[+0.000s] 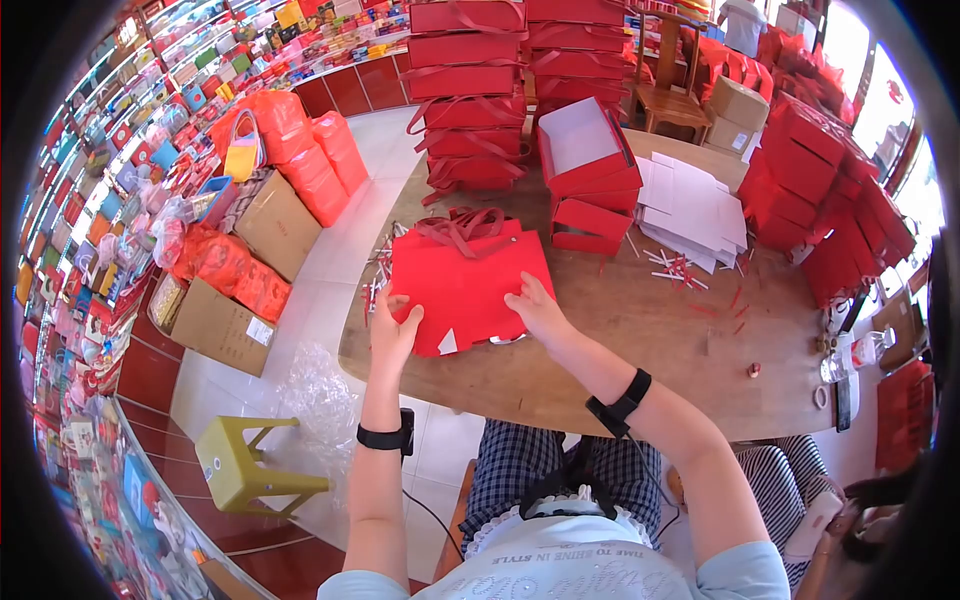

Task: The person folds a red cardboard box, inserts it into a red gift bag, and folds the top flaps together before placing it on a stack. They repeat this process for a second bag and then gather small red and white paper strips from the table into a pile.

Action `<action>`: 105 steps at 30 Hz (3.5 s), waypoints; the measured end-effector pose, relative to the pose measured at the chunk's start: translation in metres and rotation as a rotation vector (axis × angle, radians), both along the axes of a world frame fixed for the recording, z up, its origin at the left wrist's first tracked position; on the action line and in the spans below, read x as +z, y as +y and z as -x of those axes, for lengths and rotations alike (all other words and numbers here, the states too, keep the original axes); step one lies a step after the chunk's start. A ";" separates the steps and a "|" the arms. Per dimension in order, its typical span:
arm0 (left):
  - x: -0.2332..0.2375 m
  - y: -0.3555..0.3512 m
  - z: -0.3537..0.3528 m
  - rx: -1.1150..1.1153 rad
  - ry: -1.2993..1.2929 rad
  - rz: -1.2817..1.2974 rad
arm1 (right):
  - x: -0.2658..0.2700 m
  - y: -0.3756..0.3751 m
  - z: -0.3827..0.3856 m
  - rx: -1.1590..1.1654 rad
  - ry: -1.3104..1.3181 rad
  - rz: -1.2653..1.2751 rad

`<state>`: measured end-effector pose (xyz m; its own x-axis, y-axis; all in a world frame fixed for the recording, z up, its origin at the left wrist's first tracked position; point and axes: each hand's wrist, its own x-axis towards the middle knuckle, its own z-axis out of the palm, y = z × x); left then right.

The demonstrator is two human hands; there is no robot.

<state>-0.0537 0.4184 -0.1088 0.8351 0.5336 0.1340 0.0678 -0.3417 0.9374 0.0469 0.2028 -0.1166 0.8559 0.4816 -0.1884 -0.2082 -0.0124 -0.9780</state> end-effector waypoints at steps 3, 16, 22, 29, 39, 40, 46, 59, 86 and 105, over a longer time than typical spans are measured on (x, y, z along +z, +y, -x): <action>-0.001 -0.011 -0.011 0.019 -0.073 0.119 | 0.000 -0.001 -0.001 -0.002 0.008 -0.034; -0.001 0.003 -0.012 -0.044 -0.073 0.335 | -0.013 -0.011 0.001 0.047 -0.054 -0.028; 0.046 -0.051 0.070 -0.106 -0.160 0.691 | 0.047 -0.085 0.079 -0.110 -0.558 -0.007; 0.025 -0.183 0.093 -0.318 -0.108 0.887 | 0.040 -0.152 0.101 -0.493 -0.225 -0.390; -0.001 -0.180 0.052 -0.822 0.194 1.021 | 0.053 -0.240 0.102 -0.789 -0.231 -0.373; 0.004 -0.181 0.046 -0.848 0.193 0.920 | 0.052 -0.242 0.101 -0.750 -0.243 -0.360; 0.008 -0.197 0.041 -0.732 0.167 0.516 | 0.051 -0.240 0.097 -0.617 -0.230 -0.313; 0.001 -0.189 0.042 -0.816 0.206 0.591 | 0.052 -0.259 0.081 -0.632 -0.176 -0.527; -0.024 -0.219 0.049 -0.729 0.076 0.583 | 0.071 -0.260 0.085 -0.777 -0.501 -0.078; 0.014 -0.229 0.062 -0.492 -0.034 -0.023 | 0.055 -0.243 0.088 -0.671 -0.458 -0.223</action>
